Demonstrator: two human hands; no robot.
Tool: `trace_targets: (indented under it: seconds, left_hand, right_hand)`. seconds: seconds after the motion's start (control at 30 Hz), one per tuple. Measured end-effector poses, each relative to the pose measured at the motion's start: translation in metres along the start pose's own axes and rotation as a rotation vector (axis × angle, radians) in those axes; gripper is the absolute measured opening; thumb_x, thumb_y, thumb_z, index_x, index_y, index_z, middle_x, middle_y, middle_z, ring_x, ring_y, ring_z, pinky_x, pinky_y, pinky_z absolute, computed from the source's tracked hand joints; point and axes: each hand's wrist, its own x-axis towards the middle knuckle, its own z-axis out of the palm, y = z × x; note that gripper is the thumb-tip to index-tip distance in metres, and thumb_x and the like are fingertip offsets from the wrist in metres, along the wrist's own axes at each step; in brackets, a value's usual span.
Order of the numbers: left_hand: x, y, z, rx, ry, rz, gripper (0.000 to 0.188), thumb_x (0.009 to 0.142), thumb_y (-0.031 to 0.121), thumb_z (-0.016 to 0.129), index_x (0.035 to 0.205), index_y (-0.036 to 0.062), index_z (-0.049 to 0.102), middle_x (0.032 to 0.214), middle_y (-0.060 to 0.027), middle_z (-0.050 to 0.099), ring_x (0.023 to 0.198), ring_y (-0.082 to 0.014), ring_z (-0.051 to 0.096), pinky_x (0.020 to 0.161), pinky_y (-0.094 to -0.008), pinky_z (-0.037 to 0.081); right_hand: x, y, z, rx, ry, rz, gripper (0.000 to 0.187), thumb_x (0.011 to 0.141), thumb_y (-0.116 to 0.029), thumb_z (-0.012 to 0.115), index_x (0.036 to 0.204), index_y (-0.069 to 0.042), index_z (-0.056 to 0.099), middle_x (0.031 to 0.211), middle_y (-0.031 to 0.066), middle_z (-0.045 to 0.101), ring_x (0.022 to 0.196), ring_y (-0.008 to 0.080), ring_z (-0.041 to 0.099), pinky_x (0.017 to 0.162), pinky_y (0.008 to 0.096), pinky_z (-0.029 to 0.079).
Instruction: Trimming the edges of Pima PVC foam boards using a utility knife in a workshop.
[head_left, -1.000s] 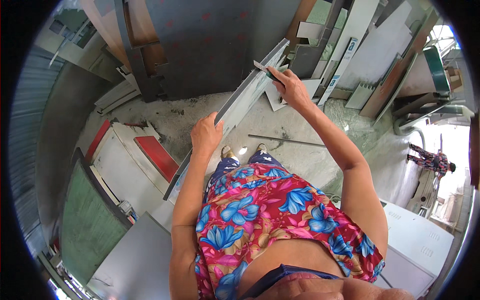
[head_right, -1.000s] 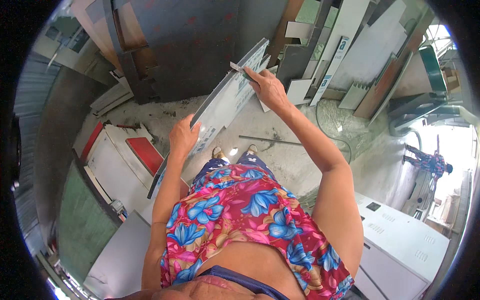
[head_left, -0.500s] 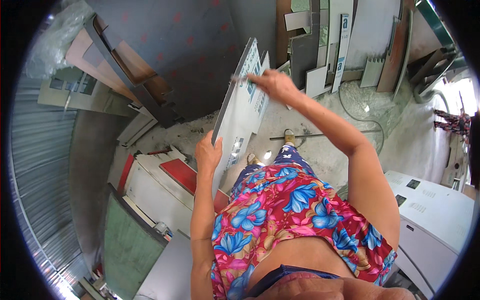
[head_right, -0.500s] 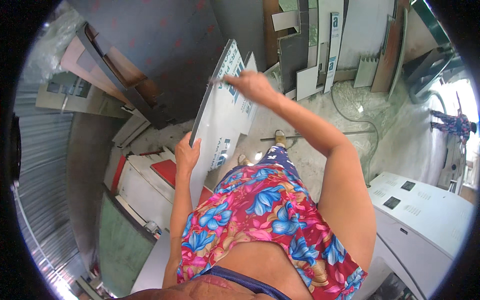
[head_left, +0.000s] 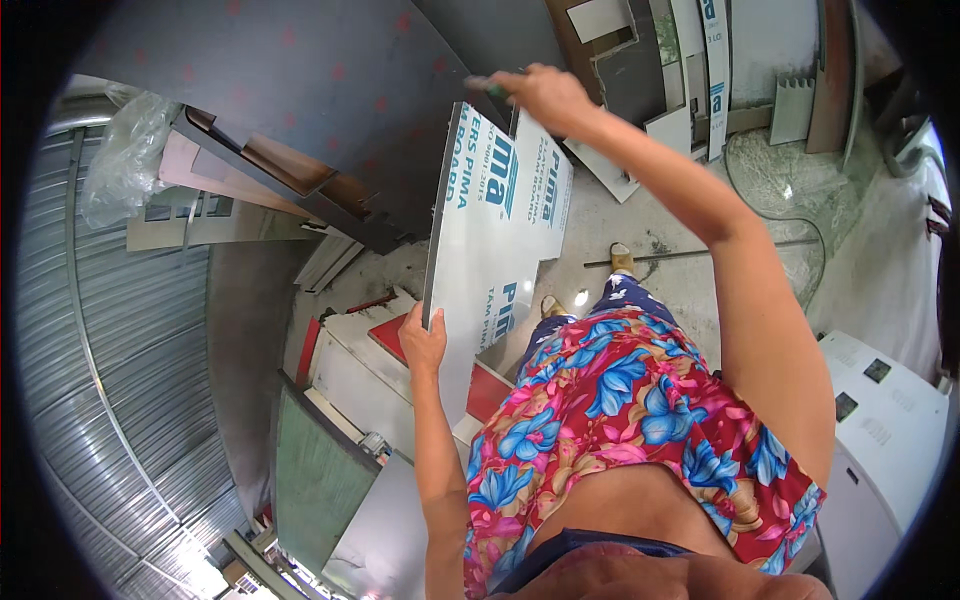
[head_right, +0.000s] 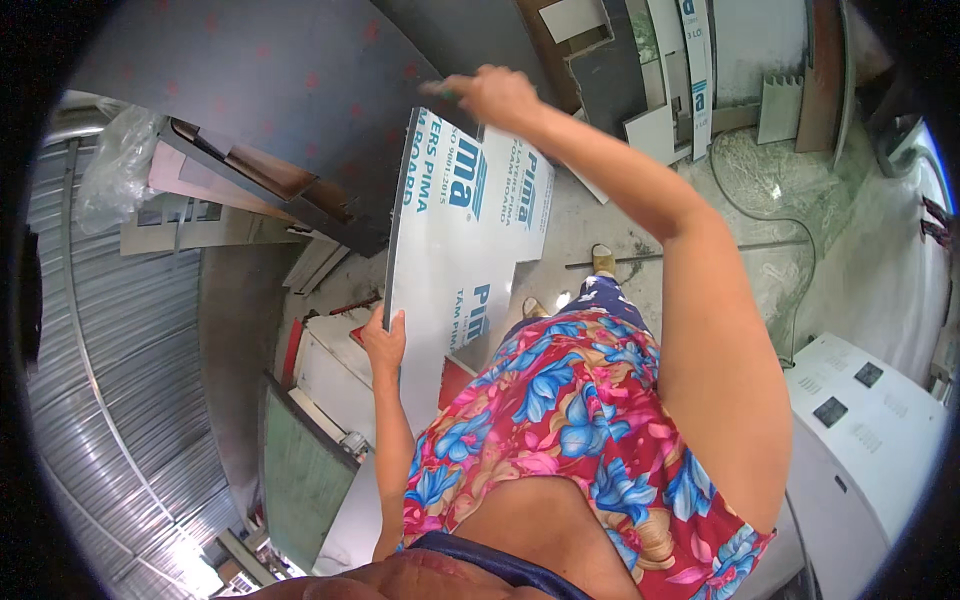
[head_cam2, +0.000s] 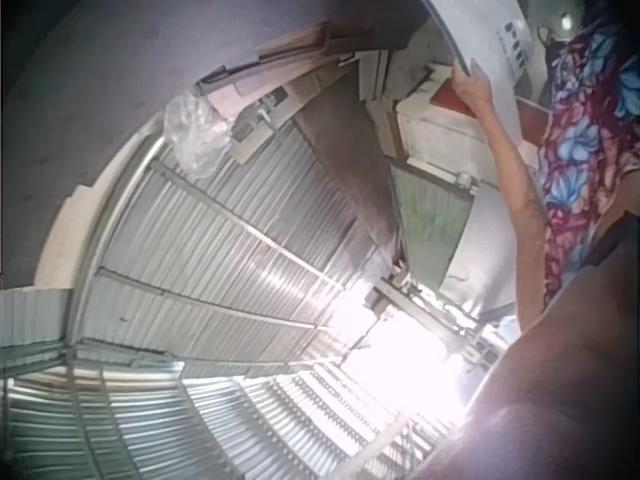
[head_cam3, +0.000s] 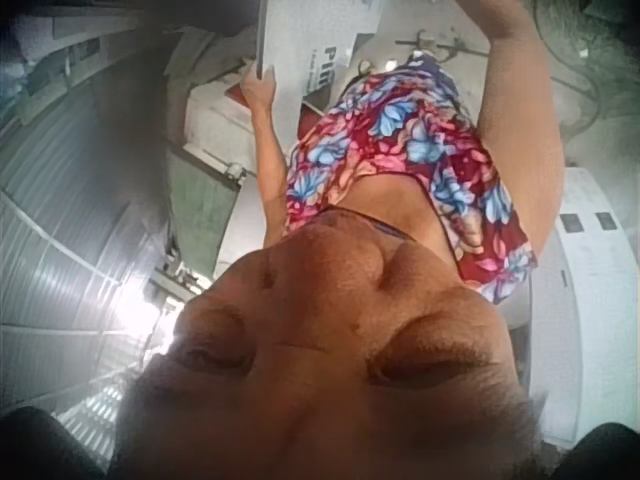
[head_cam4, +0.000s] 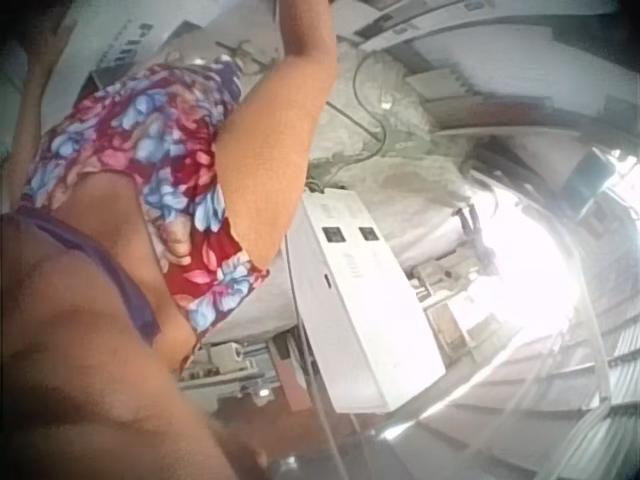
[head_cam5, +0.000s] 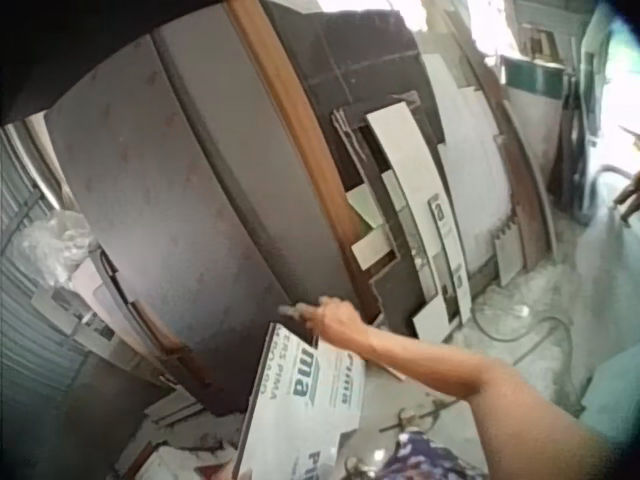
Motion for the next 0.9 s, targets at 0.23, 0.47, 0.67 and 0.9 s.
trace_targets:
  seconds: [0.23,0.47,0.67,0.9]
  left_hand:
    - [0.027,0.054,0.025,0.028,0.059,0.001,0.02,0.083,0.015,0.069,0.096,0.0009,0.066,0.084,-0.0185,0.067,0.08,-0.0386,0.064,0.072,-0.0445,0.051]
    - [0.044,0.091,0.044,0.109,0.108,-0.046,0.022,0.082,0.018,0.072,0.095,0.001,0.067,0.082,-0.0179,0.066,0.075,-0.0371,0.065,0.07,-0.044,0.051]
    - [0.046,0.113,0.073,0.194,0.128,-0.102,0.023,0.082,0.021,0.074,0.093,0.0013,0.069,0.084,-0.0165,0.068,0.075,-0.035,0.066,0.07,-0.0423,0.052]
    - [0.131,0.196,0.123,0.127,0.084,0.044,0.035,0.084,0.02,0.073,0.113,0.0041,0.062,0.096,-0.0183,0.07,0.085,-0.0355,0.068,0.077,-0.0414,0.052]
  right_hand:
    - [0.013,0.014,0.004,0.098,-0.119,-0.303,0.032,0.093,-0.022,0.056,0.122,-0.026,0.069,0.096,0.0157,0.067,0.088,0.0324,0.069,0.073,0.0435,0.054]
    - [0.048,0.072,-0.016,0.23,-0.062,-0.368,0.033,0.087,-0.015,0.063,0.118,-0.023,0.072,0.125,0.0131,0.06,0.089,0.0309,0.07,0.071,0.0402,0.055]
    - [0.039,0.106,0.002,0.318,-0.173,-0.389,0.041,0.082,-0.008,0.068,0.121,-0.016,0.07,0.143,0.0129,0.052,0.096,0.0298,0.071,0.069,0.0389,0.055]
    - [0.019,0.136,0.022,0.409,-0.117,-0.323,0.042,0.081,-0.006,0.068,0.121,-0.016,0.07,0.142,0.0127,0.053,0.092,0.0266,0.072,0.064,0.0358,0.055]
